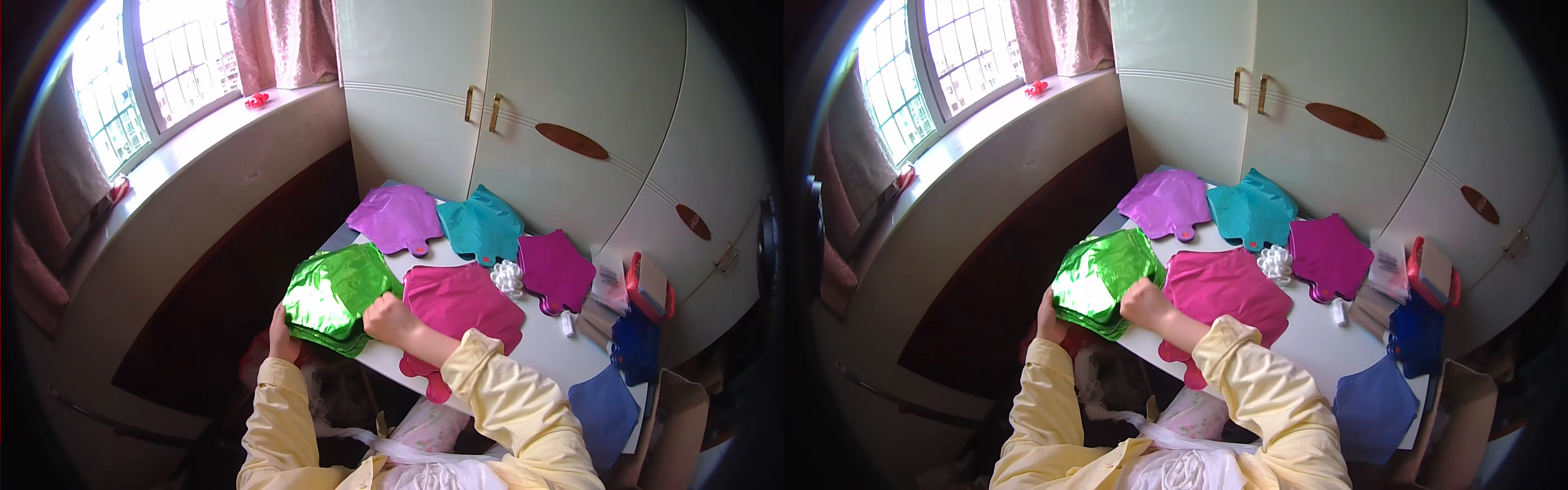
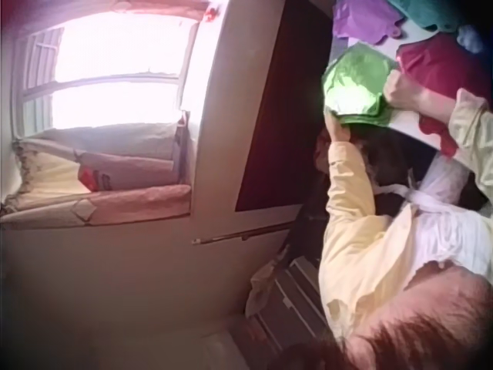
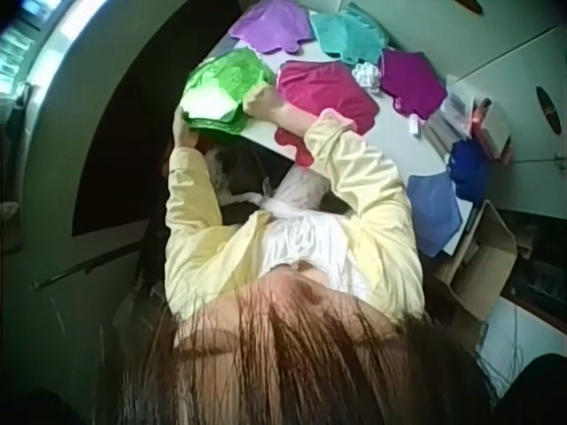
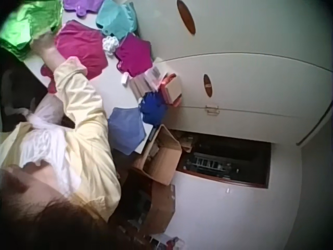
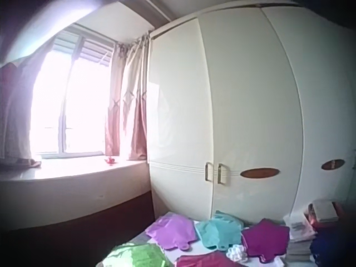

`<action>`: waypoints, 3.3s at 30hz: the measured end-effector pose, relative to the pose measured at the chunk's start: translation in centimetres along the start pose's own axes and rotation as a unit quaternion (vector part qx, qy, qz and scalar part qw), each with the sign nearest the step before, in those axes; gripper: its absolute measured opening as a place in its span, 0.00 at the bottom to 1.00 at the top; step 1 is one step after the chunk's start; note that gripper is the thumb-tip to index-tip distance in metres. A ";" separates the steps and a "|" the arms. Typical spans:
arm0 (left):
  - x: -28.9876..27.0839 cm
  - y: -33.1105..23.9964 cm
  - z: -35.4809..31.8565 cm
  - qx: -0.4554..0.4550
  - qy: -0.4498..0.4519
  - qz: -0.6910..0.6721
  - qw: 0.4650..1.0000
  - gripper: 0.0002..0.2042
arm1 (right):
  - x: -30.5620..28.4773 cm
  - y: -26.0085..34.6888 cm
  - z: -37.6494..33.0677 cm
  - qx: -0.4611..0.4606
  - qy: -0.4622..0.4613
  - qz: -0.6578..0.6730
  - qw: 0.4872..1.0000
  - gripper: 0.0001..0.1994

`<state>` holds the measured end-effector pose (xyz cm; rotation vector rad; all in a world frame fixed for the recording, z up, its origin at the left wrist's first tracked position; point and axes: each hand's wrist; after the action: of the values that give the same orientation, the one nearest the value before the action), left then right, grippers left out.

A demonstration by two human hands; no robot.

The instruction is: Folding and organizing colorful plastic bags on a table.

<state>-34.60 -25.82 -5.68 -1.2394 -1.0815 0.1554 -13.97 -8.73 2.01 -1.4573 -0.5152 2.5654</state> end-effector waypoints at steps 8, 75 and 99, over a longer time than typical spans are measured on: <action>2.1 -1.5 1.1 -0.008 -0.034 0.173 0.984 0.17 | -1.8 3.3 -2.6 0.037 -0.007 0.010 0.999 0.05; 16.8 7.9 -10.8 0.249 0.116 0.692 0.668 0.08 | -8.3 0.4 -15.2 0.033 0.050 0.163 0.985 0.15; 16.3 7.2 -11.5 0.202 0.197 0.683 0.674 0.08 | -7.8 0.4 -13.2 0.064 0.034 0.215 0.974 0.20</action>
<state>-14.46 -20.71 -1.26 -1.3301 0.4593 1.1471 1.31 -8.47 1.89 -1.7622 -0.0176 2.7822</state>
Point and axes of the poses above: each hand's wrist, its own z-axis towards the middle knuckle, its own x-axis out of the palm, y = z × x, and after that the axes turned 7 degrees about z, right-handed
